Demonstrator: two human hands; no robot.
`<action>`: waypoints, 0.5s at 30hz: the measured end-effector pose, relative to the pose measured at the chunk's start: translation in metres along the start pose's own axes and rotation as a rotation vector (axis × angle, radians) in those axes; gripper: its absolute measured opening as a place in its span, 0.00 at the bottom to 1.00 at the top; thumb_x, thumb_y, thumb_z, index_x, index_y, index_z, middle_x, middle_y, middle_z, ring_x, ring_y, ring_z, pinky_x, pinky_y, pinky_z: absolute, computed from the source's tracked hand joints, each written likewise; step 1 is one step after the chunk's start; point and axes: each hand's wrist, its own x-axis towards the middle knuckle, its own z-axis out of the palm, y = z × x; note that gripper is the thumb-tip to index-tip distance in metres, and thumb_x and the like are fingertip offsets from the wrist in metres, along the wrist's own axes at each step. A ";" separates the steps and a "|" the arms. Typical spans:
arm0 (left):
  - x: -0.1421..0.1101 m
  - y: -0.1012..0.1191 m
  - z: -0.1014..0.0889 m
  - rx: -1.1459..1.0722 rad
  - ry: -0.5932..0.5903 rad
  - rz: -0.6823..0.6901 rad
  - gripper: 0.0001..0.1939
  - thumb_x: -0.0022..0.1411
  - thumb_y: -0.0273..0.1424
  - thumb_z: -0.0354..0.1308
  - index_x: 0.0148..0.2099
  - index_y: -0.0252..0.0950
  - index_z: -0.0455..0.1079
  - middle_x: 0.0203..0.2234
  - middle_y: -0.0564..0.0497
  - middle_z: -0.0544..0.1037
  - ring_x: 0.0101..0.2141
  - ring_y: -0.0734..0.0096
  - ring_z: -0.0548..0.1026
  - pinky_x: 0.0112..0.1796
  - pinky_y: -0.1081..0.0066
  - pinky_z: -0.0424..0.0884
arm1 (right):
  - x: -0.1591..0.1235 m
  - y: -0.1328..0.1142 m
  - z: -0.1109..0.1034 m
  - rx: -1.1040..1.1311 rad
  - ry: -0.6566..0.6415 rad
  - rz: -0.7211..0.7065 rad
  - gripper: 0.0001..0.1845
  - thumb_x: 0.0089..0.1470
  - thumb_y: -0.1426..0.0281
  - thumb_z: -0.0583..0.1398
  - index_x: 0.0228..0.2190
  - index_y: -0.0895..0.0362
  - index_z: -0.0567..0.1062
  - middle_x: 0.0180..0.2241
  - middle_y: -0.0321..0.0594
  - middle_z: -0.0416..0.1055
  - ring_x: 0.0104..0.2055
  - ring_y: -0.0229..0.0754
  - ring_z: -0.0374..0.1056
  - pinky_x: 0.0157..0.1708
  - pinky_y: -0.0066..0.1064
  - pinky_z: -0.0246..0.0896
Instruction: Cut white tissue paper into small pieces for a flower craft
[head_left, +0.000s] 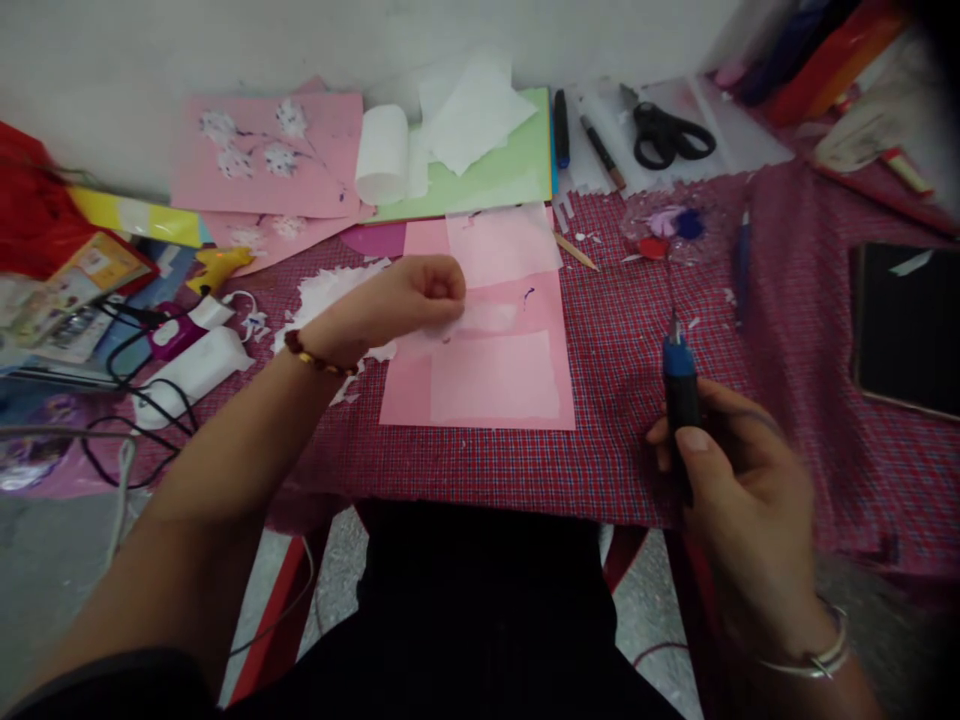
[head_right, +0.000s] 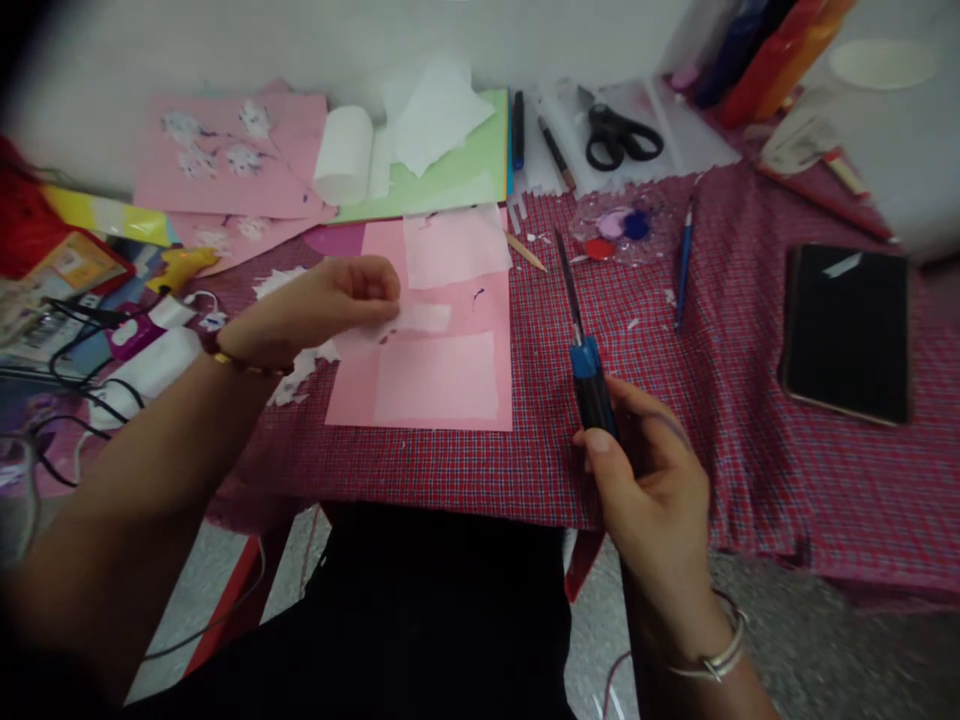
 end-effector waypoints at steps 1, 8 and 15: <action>0.004 -0.002 -0.006 -0.013 0.021 -0.009 0.03 0.61 0.27 0.54 0.34 0.37 0.61 0.22 0.54 0.70 0.23 0.79 0.66 0.25 0.74 0.60 | 0.000 -0.001 0.000 -0.002 -0.007 -0.006 0.19 0.55 0.62 0.65 0.48 0.50 0.79 0.36 0.40 0.77 0.33 0.44 0.73 0.38 0.45 0.73; 0.042 -0.029 -0.044 0.121 0.197 -0.074 0.07 0.63 0.25 0.52 0.42 0.33 0.68 0.27 0.52 0.71 0.28 0.77 0.67 0.31 0.71 0.63 | 0.001 -0.002 -0.001 0.051 -0.059 -0.023 0.17 0.52 0.65 0.67 0.46 0.49 0.80 0.35 0.39 0.76 0.45 0.50 0.74 0.54 0.53 0.68; 0.003 0.008 0.002 0.687 0.305 0.189 0.12 0.68 0.30 0.51 0.51 0.35 0.70 0.47 0.42 0.75 0.49 0.60 0.71 0.51 0.61 0.67 | 0.002 -0.001 -0.002 0.026 -0.057 -0.050 0.16 0.53 0.64 0.66 0.45 0.50 0.80 0.38 0.41 0.76 0.50 0.52 0.73 0.56 0.56 0.65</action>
